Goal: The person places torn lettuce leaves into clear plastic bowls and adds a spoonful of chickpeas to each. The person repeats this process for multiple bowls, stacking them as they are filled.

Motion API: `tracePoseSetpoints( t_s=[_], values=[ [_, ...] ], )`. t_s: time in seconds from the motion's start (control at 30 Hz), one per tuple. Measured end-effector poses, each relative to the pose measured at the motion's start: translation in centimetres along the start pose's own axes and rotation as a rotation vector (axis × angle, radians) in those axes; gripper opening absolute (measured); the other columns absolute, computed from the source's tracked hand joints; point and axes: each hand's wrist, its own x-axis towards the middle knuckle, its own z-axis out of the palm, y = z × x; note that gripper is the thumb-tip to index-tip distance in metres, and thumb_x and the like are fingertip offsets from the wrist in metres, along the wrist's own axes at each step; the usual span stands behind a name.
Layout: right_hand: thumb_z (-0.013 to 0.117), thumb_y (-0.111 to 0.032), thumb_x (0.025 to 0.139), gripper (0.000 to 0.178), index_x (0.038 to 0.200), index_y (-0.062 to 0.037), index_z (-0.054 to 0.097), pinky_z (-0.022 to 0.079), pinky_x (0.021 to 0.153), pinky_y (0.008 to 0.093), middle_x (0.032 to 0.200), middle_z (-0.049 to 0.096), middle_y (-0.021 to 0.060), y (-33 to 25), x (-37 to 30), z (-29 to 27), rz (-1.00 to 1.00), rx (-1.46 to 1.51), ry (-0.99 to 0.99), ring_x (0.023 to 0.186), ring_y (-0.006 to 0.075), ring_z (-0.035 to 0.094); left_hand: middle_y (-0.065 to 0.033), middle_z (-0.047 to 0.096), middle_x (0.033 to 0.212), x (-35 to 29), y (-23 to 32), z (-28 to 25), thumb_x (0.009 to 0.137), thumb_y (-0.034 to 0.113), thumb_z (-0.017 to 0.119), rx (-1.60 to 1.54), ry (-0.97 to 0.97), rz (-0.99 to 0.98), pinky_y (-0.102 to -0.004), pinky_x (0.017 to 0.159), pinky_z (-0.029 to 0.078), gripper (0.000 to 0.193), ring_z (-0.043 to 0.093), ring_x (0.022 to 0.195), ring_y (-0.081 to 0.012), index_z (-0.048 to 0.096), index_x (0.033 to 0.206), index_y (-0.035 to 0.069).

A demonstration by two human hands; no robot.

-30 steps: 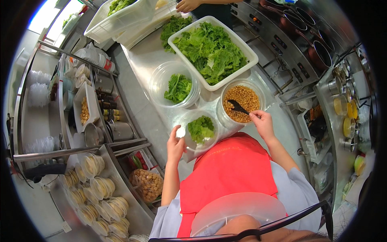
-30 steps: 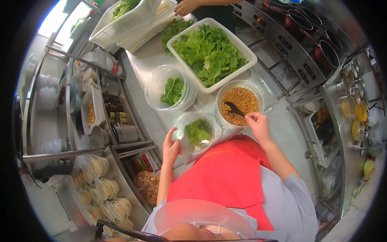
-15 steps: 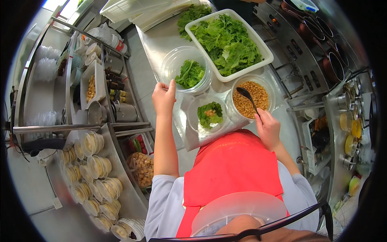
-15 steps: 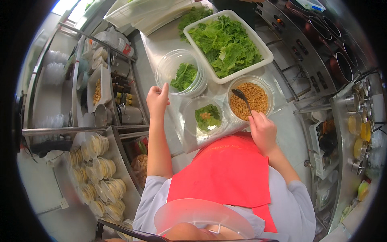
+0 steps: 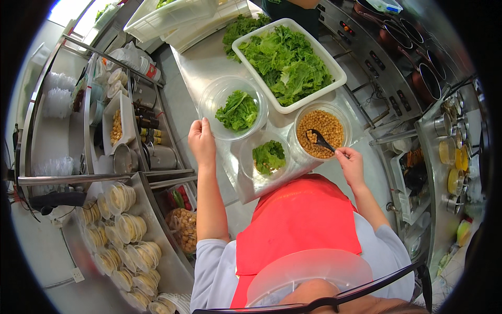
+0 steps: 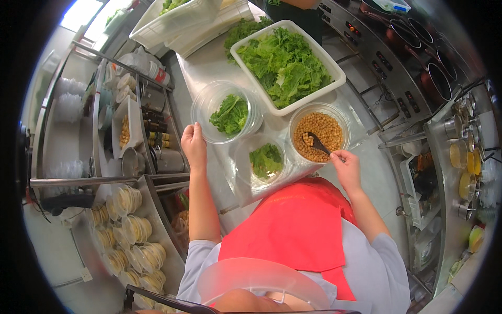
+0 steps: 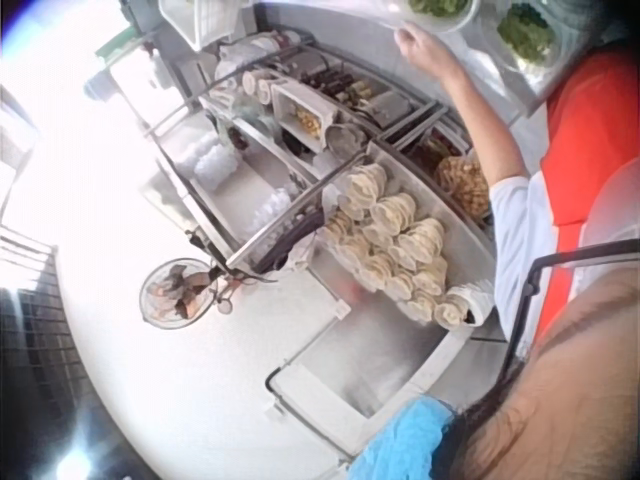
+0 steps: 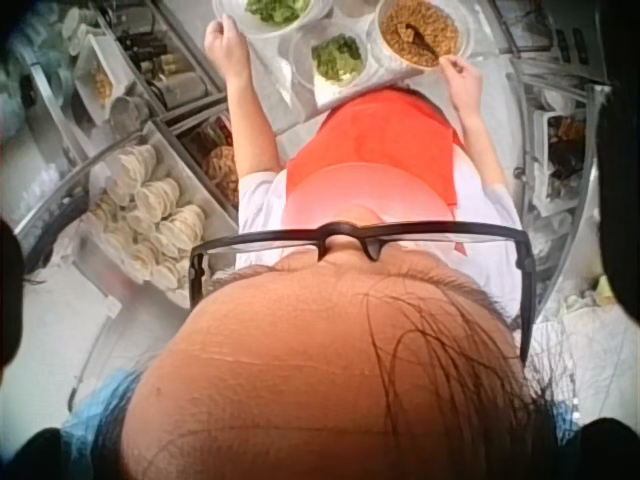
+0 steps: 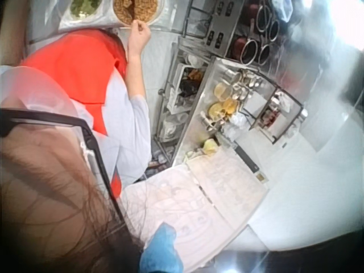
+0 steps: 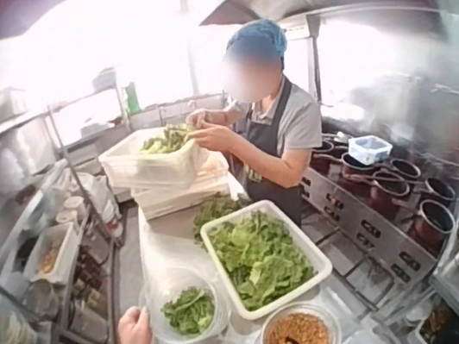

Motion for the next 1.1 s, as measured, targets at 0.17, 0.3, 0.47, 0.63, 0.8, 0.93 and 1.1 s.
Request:
tracePoseSetpoints(
  t_s=[0.17,0.3,0.47,0.63,0.8,0.93,1.1],
  values=[
    [0.073,-0.014,0.098,0.017,0.101,0.0027,0.075,0.036,0.056,0.0238,0.077,0.063,-0.0042,-0.4,0.0,-0.7,0.008,0.041,0.041,0.065,0.003,0.048,-0.0036,0.064,0.065,-0.8,2.5,-0.3,0.11,0.025,0.056,-0.307,-0.13,-0.177,-0.0227,0.045,0.035,0.029,0.054,0.053,-0.0072,0.053,0.085,0.01],
    [0.073,-0.013,0.098,0.016,0.103,0.0023,0.075,0.031,0.052,0.0228,0.074,0.06,-0.006,-0.6,-0.2,-0.9,-0.005,0.116,0.037,0.06,0.0012,0.043,-0.0103,0.071,0.07,-2.8,4.2,-2.5,0.112,0.022,0.05,-0.37,-0.126,-0.056,-0.0208,0.046,0.034,0.028,0.047,0.048,-0.0053,0.049,0.086,0.012],
    [0.072,-0.011,0.099,0.015,0.105,0.0023,0.074,0.029,0.052,0.0214,0.072,0.057,-0.0074,-3.0,-1.1,-1.4,0.039,0.207,0.032,0.059,0.0001,0.041,-0.0091,0.068,0.065,-9.4,3.4,-5.9,0.109,0.013,0.051,-0.245,-0.399,-0.141,-0.0237,0.048,0.037,0.028,0.055,0.049,-0.0091,0.047,0.081,0.01],
    [0.072,-0.008,0.098,0.013,0.105,0.0022,0.075,0.029,0.052,0.0208,0.073,0.059,-0.0067,-7.2,-3.2,-0.8,-0.026,0.256,-0.097,0.059,0.0002,0.042,-0.0053,0.064,0.063,-13.6,-2.5,-1.5,0.107,0.01,0.057,0.013,-0.346,-0.317,-0.0292,0.051,0.05,0.03,0.062,0.054,-0.0113,0.05,0.079,0.003],
    [0.07,-0.005,0.098,0.012,0.105,0.003,0.075,0.036,0.055,0.0201,0.078,0.064,-0.0045,-7.7,-3.6,2.5,-0.138,0.119,-0.224,0.062,0.0008,0.049,-0.0085,0.063,0.065,-13.8,-6.1,0.6,0.105,0.021,0.059,0.182,-0.327,-0.369,-0.0321,0.05,0.05,0.033,0.065,0.056,-0.0141,0.049,0.079,0.003],
    [0.07,-0.007,0.1,0.015,0.107,0.0054,0.073,0.044,0.063,0.0211,0.083,0.068,-0.0023,-5.3,-1.5,1.9,0.179,0.509,-0.353,0.072,0.0035,0.056,-0.0081,0.065,0.067,-12.4,-5.4,0.3,0.104,0.029,0.064,0.655,-0.227,0.044,-0.0318,0.056,0.052,0.034,0.067,0.065,-0.0146,0.057,0.085,0.002],
    [0.068,-0.01,0.101,0.016,0.106,0.005,0.073,0.048,0.064,0.0242,0.081,0.067,-0.0004,-1.8,0.6,1.3,-0.213,0.06,-0.05,0.072,0.0082,0.06,-0.009,0.067,0.069,-6.0,-1.3,0.7,0.101,0.033,0.068,0.053,-0.043,-0.177,-0.0313,0.055,0.051,0.035,0.064,0.058,-0.0155,0.064,0.093,-0.001]
  ],
)
